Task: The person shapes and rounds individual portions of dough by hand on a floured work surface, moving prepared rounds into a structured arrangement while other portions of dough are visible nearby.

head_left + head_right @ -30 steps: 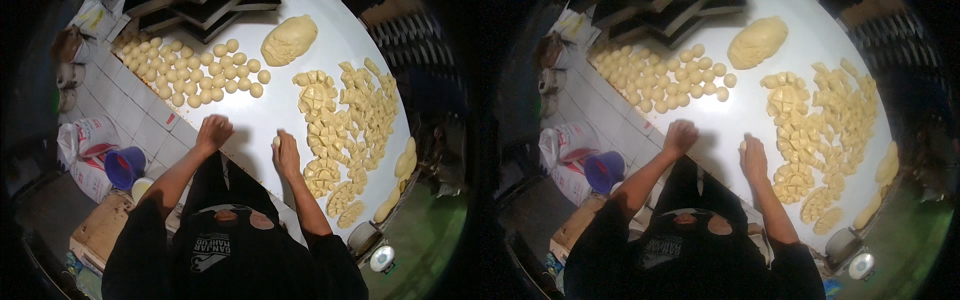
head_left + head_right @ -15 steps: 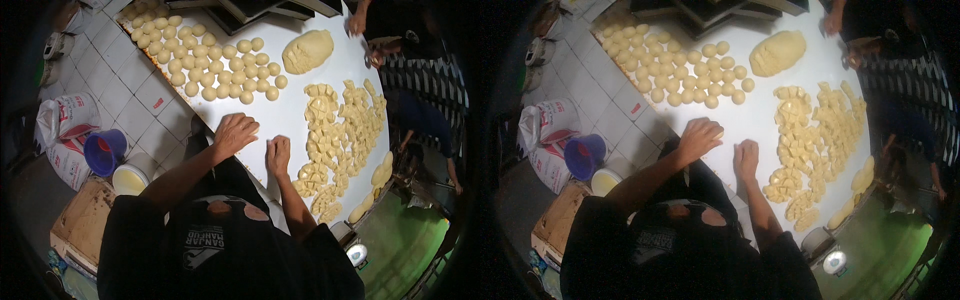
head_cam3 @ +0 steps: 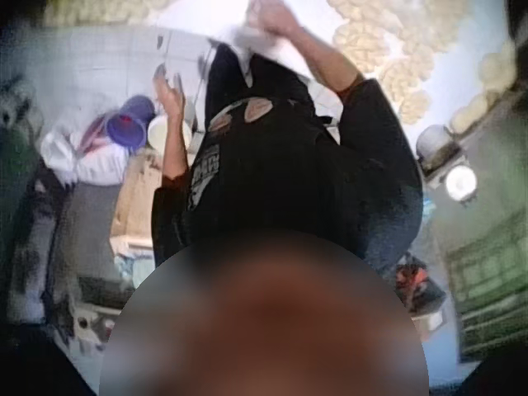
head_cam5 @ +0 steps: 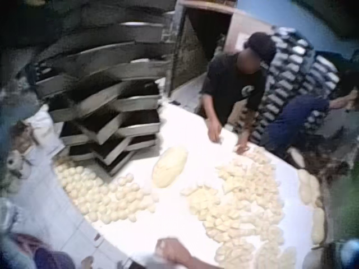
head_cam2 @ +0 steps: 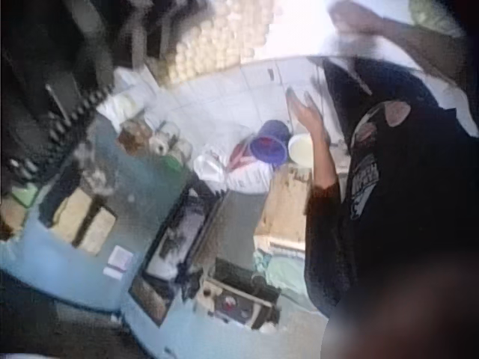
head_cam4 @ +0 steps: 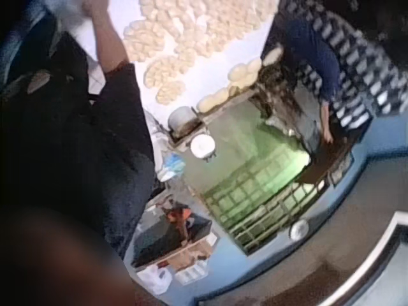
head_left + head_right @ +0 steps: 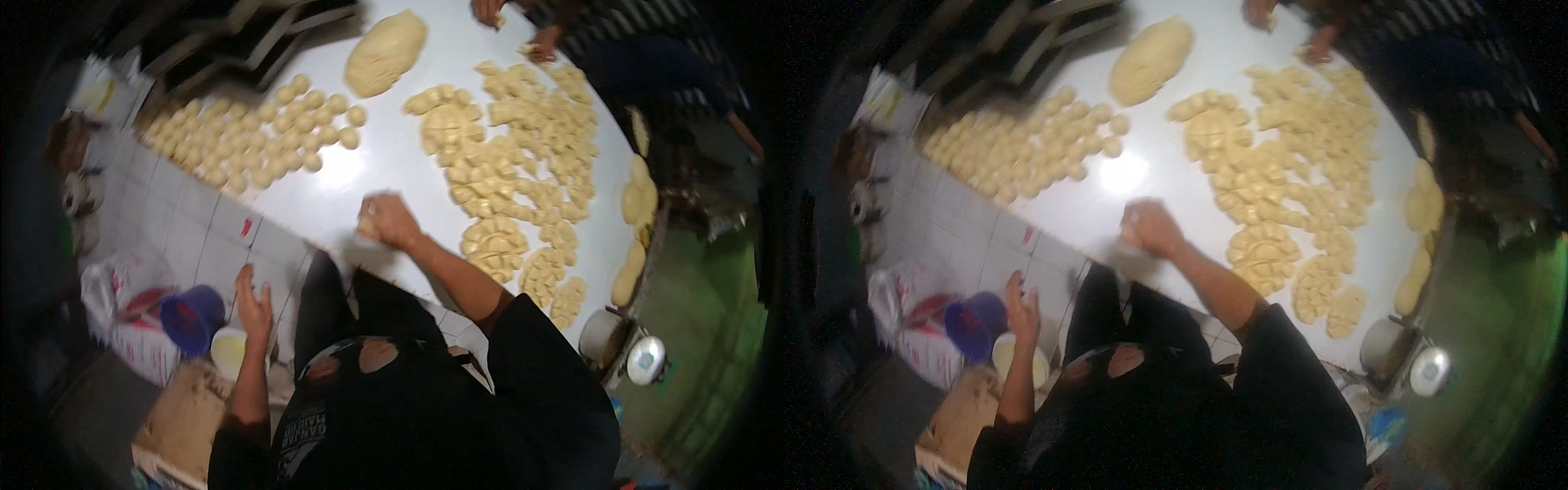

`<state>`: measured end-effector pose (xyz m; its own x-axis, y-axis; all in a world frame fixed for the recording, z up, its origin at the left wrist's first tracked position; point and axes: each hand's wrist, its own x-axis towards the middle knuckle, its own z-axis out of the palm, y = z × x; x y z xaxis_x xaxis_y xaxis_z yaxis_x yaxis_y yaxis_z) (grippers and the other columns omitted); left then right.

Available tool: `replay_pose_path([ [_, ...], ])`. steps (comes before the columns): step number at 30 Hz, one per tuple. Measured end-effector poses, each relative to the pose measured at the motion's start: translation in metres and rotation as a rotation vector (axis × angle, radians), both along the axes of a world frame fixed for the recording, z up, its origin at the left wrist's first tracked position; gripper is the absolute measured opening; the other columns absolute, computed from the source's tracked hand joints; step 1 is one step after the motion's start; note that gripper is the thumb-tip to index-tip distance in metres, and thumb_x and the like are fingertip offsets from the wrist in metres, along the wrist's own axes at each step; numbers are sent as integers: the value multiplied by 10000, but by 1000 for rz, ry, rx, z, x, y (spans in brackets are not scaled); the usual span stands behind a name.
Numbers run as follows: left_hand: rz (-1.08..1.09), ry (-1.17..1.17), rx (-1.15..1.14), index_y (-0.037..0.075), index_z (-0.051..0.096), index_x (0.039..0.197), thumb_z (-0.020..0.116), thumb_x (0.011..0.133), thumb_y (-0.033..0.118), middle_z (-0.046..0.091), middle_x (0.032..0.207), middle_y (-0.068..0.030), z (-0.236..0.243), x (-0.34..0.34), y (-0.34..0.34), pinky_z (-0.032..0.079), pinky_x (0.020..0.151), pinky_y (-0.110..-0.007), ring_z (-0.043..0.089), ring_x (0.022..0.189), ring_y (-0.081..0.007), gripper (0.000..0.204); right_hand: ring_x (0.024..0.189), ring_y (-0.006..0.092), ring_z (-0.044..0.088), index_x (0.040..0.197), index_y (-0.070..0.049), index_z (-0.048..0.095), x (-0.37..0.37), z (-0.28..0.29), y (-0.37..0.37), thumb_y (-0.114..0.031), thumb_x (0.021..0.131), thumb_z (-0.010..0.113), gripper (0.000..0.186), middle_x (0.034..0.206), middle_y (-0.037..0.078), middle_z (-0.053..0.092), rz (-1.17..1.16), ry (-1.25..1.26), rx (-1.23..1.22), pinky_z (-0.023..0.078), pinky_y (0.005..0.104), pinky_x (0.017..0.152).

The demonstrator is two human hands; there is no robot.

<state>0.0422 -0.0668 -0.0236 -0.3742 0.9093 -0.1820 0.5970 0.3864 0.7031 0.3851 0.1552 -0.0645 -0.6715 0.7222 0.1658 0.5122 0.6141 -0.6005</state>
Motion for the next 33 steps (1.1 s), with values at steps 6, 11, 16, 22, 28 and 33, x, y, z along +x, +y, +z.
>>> replay_pose_path([
  [6, -133, -21, 59, -21, 552, 1455, 689, 985, 105, 576, 1477, -252, 13, 8, -11, 426, 1178, -471, 535, 1393, -447, 506, 1125, 397, 604, 1055, -44, 666, -57, 9, -37, -126, 899, 789, 215, 1141, 159, 645, -83, 57, 149, 478, 507, 981],
  [11, 112, -196, 73, 10, 589, 1425, 678, 1006, 101, 621, 1376, -235, 20, -10, 6, 529, 1037, -433, 649, 1222, -378, 437, 1148, 387, 680, 1219, -6, 675, -53, 50, -13, -112, 1001, 711, 245, 1278, 184, 677, -376, -45, -342, 544, 481, 972],
  [16, 348, -744, 54, 54, 555, 1466, 594, 1102, 167, 631, 1322, -60, -2, -29, 98, 525, 937, -288, 667, 1102, -159, 383, 1133, 254, 702, 1281, -16, 629, -199, 134, 30, -186, 995, 771, 362, 1253, 146, 699, -178, 279, -430, 558, 400, 936],
  [22, 325, -838, 126, -6, 422, 1560, 536, 1127, 251, 521, 1469, -178, -19, -64, 187, 491, 1070, -359, 575, 1293, -223, 517, 1097, 440, 645, 1172, -31, 665, -235, 82, 47, -247, 969, 728, 302, 1157, 205, 666, -156, 229, 182, 530, 509, 961],
  [28, 240, -709, 138, -14, 468, 1545, 608, 1091, 184, 534, 1468, -190, 0, -49, 183, 484, 1069, -378, 579, 1259, -263, 516, 992, 401, 721, 1158, -25, 692, -50, 76, 28, -203, 1014, 692, 230, 1125, 202, 722, -803, -137, -136, 575, 479, 871],
  [33, -40, -456, 150, -16, 546, 1484, 595, 1103, 179, 613, 1398, -168, 31, 1, 185, 481, 1082, -381, 580, 1281, -255, 431, 776, 443, 707, 953, -6, 605, 41, 68, 93, -208, 1030, 625, 217, 994, 221, 696, -778, -352, 77, 571, 558, 688],
])
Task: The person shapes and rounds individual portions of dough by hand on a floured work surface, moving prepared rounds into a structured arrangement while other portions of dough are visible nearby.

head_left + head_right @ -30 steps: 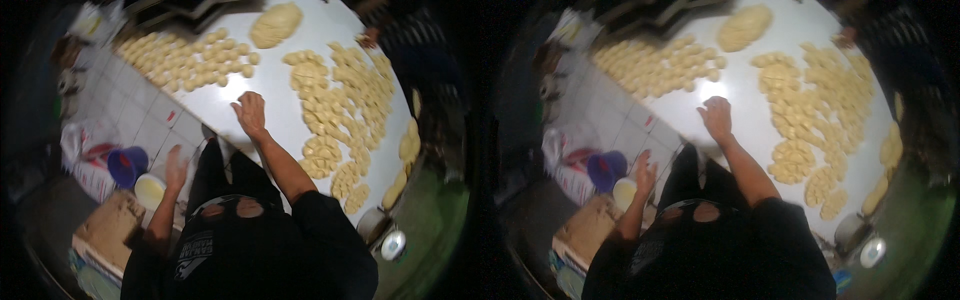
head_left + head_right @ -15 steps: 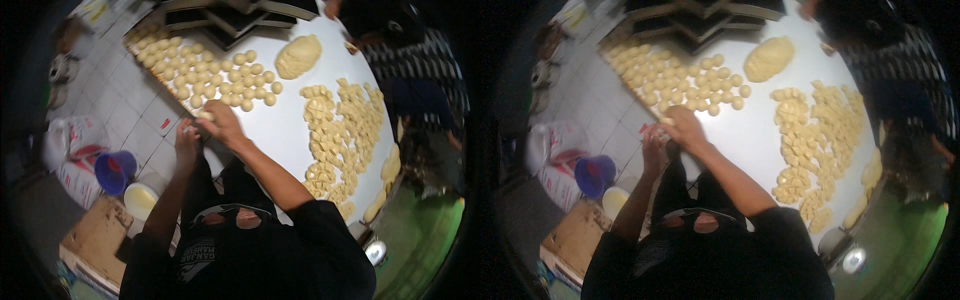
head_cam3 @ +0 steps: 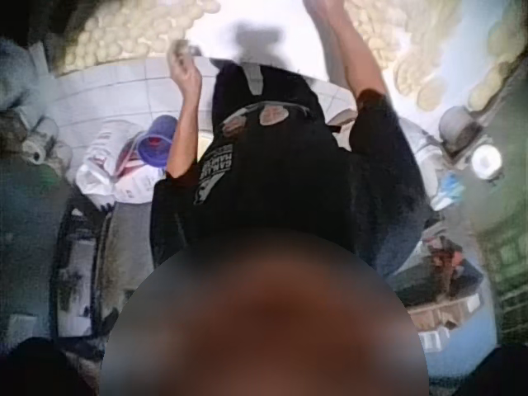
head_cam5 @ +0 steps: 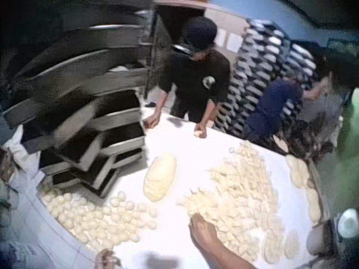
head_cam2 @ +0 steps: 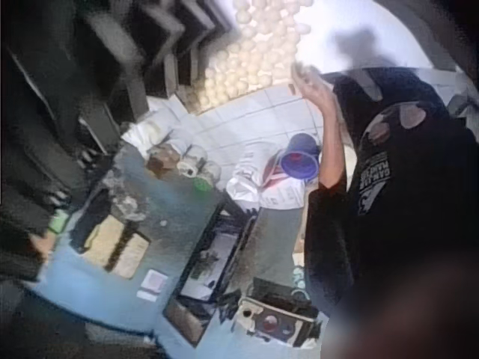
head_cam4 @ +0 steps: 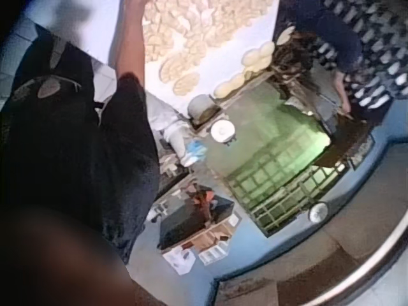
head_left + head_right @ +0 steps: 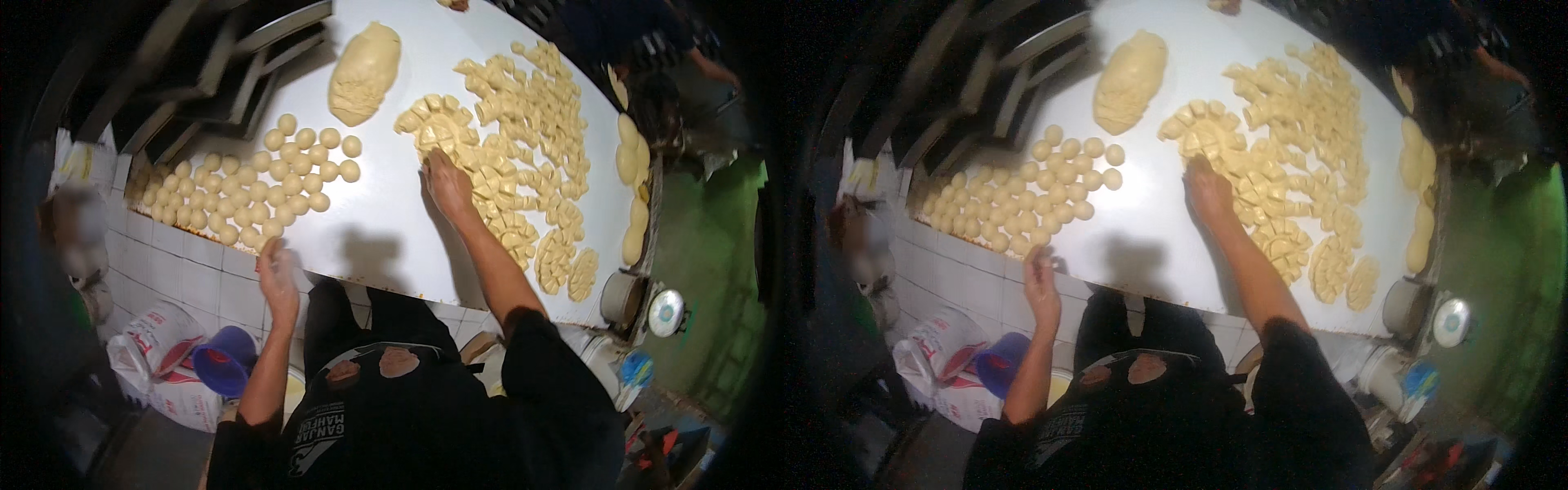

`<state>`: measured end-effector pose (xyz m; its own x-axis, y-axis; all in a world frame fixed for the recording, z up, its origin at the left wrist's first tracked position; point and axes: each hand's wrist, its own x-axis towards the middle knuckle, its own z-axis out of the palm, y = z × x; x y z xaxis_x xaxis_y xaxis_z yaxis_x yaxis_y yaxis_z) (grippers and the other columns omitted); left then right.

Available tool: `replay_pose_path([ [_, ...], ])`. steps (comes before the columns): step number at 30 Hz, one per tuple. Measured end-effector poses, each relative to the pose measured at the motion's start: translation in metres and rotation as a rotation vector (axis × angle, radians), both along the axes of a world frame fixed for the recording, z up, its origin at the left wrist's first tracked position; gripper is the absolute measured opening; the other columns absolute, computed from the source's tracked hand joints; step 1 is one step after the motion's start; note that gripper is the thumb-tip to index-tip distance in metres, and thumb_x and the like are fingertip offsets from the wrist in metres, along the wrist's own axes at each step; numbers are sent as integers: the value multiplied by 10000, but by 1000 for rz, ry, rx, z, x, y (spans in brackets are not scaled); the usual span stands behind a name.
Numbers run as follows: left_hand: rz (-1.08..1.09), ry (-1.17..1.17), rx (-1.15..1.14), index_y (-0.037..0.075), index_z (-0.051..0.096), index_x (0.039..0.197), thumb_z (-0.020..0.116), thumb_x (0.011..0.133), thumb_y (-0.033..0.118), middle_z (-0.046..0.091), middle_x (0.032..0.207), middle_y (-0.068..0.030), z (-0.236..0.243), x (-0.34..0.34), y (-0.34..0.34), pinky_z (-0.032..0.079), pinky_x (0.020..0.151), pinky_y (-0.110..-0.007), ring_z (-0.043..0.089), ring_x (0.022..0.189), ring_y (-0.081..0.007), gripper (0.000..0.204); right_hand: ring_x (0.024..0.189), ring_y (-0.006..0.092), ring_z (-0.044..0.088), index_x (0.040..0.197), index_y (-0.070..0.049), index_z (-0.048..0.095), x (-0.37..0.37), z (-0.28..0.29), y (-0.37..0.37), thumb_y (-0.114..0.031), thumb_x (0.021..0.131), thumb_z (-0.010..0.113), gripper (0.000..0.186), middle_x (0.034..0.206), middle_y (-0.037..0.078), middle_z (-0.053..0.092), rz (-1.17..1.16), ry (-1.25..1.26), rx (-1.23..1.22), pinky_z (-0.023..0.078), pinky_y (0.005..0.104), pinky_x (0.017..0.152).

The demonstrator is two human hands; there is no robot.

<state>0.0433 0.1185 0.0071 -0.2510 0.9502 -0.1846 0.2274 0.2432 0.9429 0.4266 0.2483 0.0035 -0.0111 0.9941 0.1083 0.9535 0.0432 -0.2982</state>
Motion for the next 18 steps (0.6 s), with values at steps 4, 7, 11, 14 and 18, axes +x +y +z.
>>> replay_pose_path([
  [4, -271, -302, -138, -46, 530, 1446, 515, 1160, 300, 655, 1309, -142, 17, 103, 19, 532, 992, -337, 656, 1109, -204, 449, 740, 438, 704, 1001, -9, 598, 15, -67, 27, -176, 1029, 570, 171, 1022, 222, 695, -143, 38, -95, 565, 558, 664],
  [7, -241, -595, -491, -7, 505, 1486, 505, 1150, 415, 670, 1316, -192, 15, 159, 23, 588, 970, -414, 690, 1154, -314, 540, 788, 410, 722, 995, -4, 619, 1, -99, -23, -106, 1024, 501, 159, 931, 217, 690, 200, 275, 110, 573, 529, 698],
  [11, -74, -729, -773, -11, 523, 1488, 527, 1131, 457, 706, 1253, -175, 13, 146, 2, 607, 955, -398, 707, 1125, -266, 589, 960, 409, 753, 1140, 73, 675, -93, 23, -134, -159, 955, 664, 297, 1138, 320, 703, 568, 490, -811, 591, 508, 854],
  [14, -138, -668, -757, 8, 645, 1385, 569, 1118, 307, 738, 1154, -137, -2, 117, -9, 589, 942, -357, 707, 1074, -215, 408, 1073, 419, 716, 1124, 29, 676, -56, 27, -144, -165, 961, 708, 255, 1170, 257, 706, 377, 745, -497, 604, 486, 858],
  [18, -258, -122, -442, -21, 723, 1258, 561, 1113, 225, 723, 1103, -109, 9, 111, 13, 539, 909, -329, 668, 1008, -175, 329, 969, 383, 757, 1188, 21, 642, 12, -18, -69, -167, 980, 729, 294, 1267, 230, 697, 62, 287, 264, 627, 433, 798],
])
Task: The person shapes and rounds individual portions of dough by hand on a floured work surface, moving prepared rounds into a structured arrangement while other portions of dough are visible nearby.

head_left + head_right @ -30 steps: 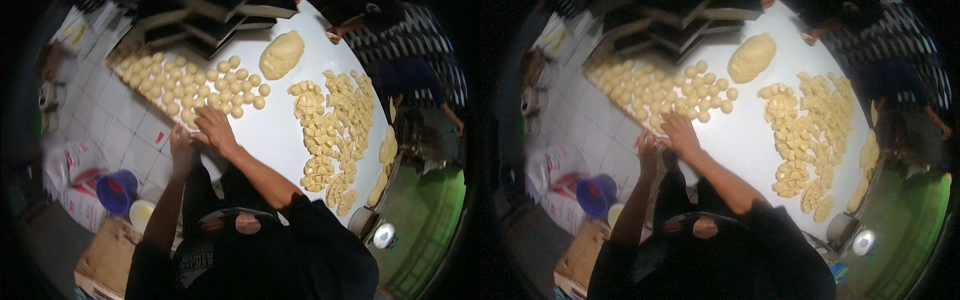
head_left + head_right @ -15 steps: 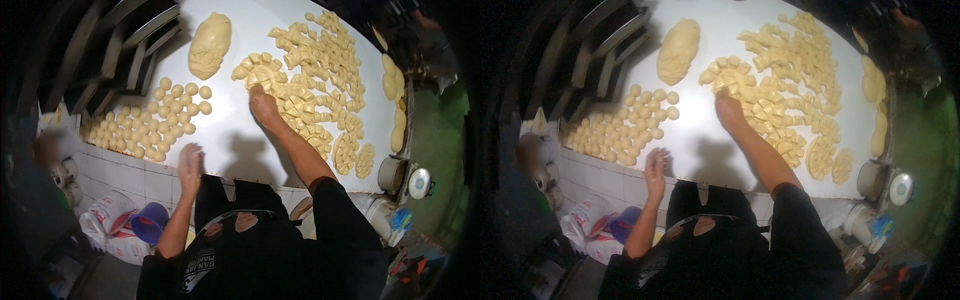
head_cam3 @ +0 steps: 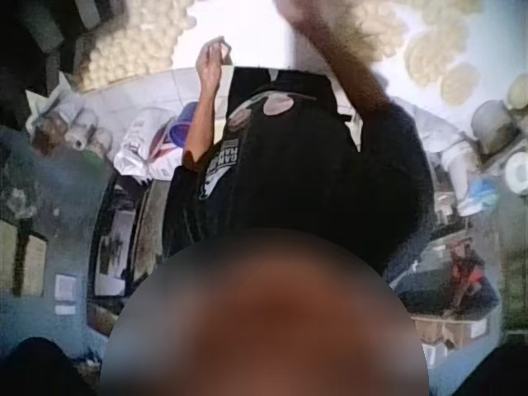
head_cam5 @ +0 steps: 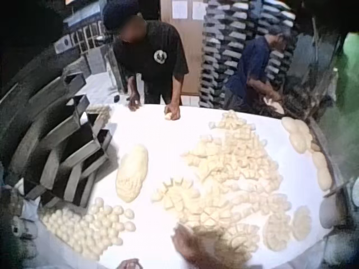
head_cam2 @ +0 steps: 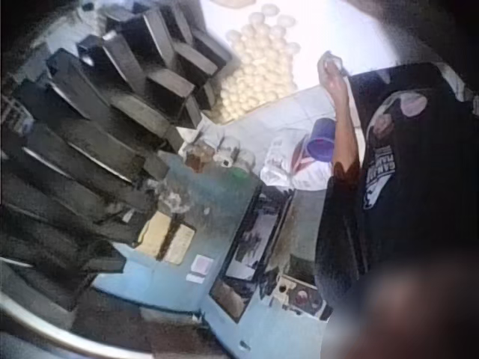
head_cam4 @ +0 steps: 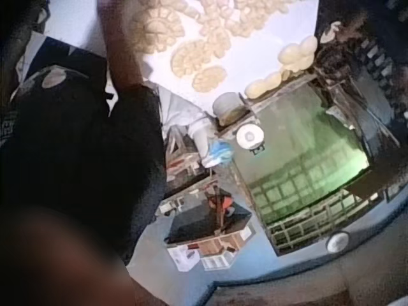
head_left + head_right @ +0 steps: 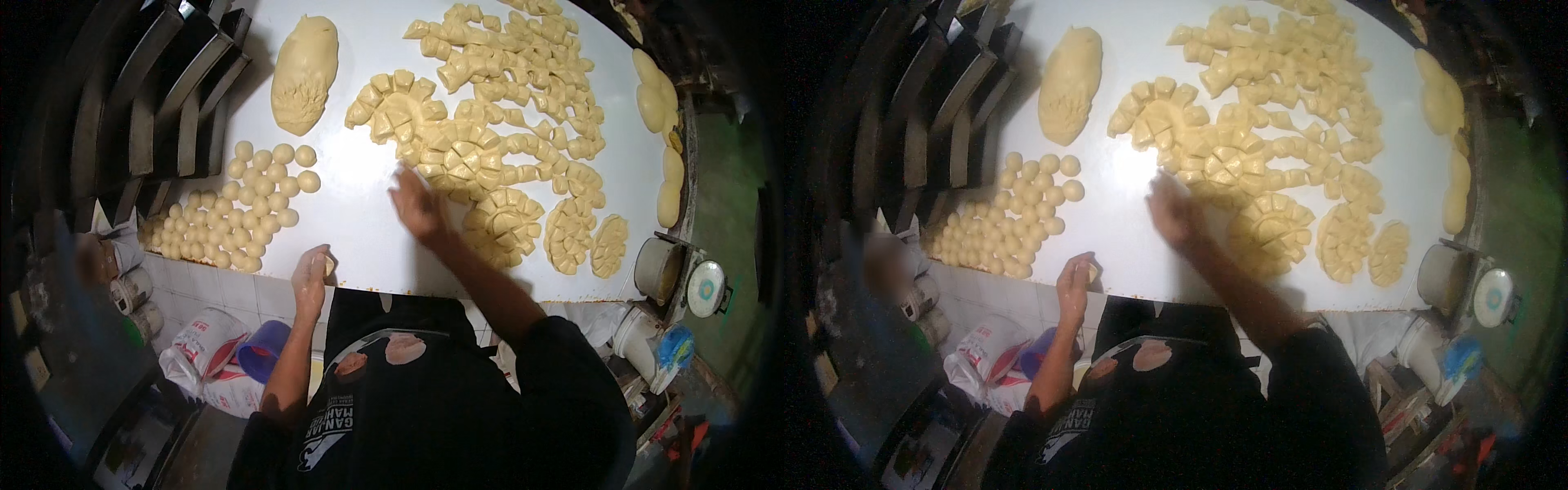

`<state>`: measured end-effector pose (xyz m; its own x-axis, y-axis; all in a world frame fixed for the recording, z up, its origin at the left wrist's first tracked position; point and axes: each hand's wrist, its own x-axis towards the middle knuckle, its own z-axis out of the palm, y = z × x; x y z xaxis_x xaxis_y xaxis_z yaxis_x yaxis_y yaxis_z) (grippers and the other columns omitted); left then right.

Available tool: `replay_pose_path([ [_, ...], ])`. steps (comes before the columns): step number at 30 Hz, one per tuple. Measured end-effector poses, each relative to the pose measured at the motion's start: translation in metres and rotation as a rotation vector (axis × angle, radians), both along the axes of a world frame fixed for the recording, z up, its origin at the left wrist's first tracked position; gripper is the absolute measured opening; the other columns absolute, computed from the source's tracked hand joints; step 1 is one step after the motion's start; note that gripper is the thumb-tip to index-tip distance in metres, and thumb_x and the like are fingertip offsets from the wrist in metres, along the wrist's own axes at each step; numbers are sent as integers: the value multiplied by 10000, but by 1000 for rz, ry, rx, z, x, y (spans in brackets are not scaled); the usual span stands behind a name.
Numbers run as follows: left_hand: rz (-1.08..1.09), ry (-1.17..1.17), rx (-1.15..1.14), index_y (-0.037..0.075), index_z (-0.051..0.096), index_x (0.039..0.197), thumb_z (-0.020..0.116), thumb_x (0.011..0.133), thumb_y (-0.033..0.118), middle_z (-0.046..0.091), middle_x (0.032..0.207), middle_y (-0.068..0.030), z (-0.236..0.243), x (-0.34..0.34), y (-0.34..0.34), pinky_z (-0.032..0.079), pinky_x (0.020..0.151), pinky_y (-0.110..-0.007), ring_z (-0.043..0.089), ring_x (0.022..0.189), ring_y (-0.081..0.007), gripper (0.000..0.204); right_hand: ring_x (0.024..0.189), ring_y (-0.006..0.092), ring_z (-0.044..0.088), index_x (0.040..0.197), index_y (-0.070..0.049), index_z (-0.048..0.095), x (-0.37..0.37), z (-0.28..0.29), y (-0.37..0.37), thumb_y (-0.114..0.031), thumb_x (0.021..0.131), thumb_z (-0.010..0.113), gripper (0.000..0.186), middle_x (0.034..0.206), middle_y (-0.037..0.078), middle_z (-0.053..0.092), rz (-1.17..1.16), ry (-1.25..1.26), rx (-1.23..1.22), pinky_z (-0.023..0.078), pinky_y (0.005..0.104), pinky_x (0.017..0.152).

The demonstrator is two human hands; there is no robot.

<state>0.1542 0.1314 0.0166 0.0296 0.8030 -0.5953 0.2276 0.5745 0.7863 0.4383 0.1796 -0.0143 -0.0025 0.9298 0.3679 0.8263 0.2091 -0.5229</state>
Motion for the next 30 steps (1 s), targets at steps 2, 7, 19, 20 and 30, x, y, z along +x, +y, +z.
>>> replay_pose_path([
  [2, -141, 124, 292, -51, 711, 1254, 569, 1104, 220, 724, 1088, -123, -14, -17, 5, 544, 934, -354, 677, 1012, -208, 341, 831, 358, 778, 1148, 42, 629, 13, 38, 41, -146, 985, 709, 261, 1282, 265, 685, -88, -257, -421, 637, 414, 711],
  [7, -348, 122, 465, -32, 720, 1199, 600, 1076, 183, 730, 1096, -191, -26, -19, 29, 554, 928, -392, 713, 1020, -292, 275, 728, 350, 768, 1089, 44, 618, 11, 0, 76, -129, 965, 676, 220, 1198, 293, 682, -157, -537, -389, 627, 420, 621],
  [19, -1100, 474, 1054, 154, 684, 1396, 774, 910, 226, 588, 1519, -56, -39, -72, 52, 495, 990, -469, 587, 1220, -318, 500, 1167, 347, 608, 1098, -45, 682, -63, 14, -110, -238, 940, 742, 257, 1249, 181, 657, -92, -54, -662, 477, 493, 991],
  [20, -1137, 506, 1029, 182, 642, 1451, 759, 926, 242, 552, 1573, -41, -37, -50, 70, 493, 963, -475, 569, 1206, -331, 541, 1172, 377, 600, 1092, -41, 679, -45, 6, -113, -256, 922, 757, 284, 1269, 187, 656, -85, -157, -536, 470, 516, 986],
  [30, -1394, 334, 861, 88, 707, 971, 709, 943, 241, 636, 975, -128, -70, -55, 72, 492, 785, -488, 626, 955, -321, 156, 906, 346, 618, 952, -99, 714, -45, -20, -121, -331, 861, 838, 278, 944, 135, 647, -53, 101, -696, 457, 512, 811],
])
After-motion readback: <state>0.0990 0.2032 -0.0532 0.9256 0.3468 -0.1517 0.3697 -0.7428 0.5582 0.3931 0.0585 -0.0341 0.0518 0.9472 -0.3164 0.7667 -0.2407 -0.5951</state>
